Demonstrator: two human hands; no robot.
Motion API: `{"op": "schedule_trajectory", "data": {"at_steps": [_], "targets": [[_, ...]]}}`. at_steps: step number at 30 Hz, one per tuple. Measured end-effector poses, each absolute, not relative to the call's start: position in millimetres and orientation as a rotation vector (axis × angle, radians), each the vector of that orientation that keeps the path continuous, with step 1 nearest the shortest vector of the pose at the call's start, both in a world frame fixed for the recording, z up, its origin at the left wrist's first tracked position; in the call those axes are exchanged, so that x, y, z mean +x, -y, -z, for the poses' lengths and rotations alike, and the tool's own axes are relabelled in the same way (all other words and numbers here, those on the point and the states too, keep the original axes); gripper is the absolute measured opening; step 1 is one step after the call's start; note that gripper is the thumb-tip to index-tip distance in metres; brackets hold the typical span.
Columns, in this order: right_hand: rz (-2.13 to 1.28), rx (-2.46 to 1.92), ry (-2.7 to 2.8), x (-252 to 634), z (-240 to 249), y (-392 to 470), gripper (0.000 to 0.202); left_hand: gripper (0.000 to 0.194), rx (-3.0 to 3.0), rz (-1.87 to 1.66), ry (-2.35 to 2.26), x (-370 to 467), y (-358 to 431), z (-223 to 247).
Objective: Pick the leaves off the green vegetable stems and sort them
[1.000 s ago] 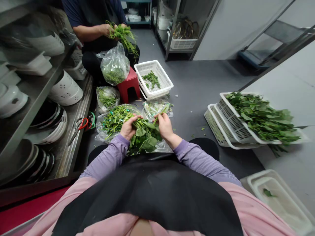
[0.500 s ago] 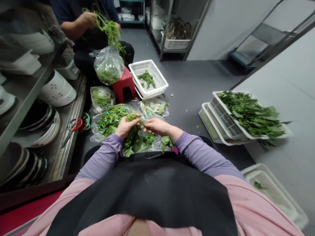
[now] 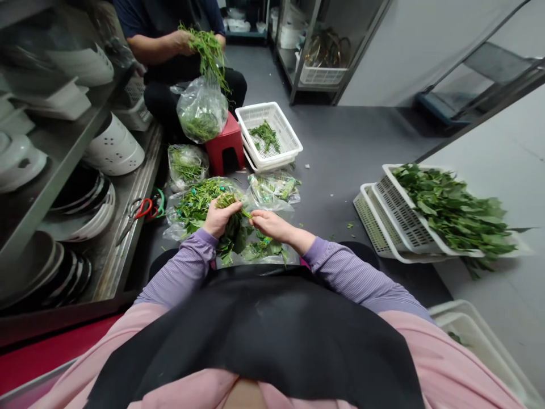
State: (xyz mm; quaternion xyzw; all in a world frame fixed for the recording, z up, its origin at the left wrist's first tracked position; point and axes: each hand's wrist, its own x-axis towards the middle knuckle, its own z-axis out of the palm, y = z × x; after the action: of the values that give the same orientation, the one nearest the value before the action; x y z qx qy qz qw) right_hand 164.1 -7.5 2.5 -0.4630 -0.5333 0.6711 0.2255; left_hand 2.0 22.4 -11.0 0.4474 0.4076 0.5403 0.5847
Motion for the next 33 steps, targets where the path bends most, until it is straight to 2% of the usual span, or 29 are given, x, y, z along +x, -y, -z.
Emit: {"op": "schedule_trajectory", "data": {"at_steps": [5,15,22,24,28,33], "targets": [[-1.671,-1.240,1.511,150,8,3,0.025,0.023,0.996,-1.321,-0.960,-2,-25,13],[-1.929,-1.148,1.239,131,-2,-8,0.015,0.024,1.009,-1.349,-0.992,-13,-29,14],[-1.594,-1.224,0.836,118,16,-36,0.015,0.020,1.044,-1.701,-1.156,-24,-41,20],[-1.382,-1.285,0.977,129,25,-47,0.014,0.020,0.963,-1.791,-1.318,-44,-57,24],[-1.128,-1.305,1.360,155,35,-52,0.018,0.026,0.835,-1.695,-1.589,-84,-84,30],[-1.073,-1.287,1.607,147,15,-33,0.020,0.035,0.635,-1.552,-1.205,-80,-74,15]]}}
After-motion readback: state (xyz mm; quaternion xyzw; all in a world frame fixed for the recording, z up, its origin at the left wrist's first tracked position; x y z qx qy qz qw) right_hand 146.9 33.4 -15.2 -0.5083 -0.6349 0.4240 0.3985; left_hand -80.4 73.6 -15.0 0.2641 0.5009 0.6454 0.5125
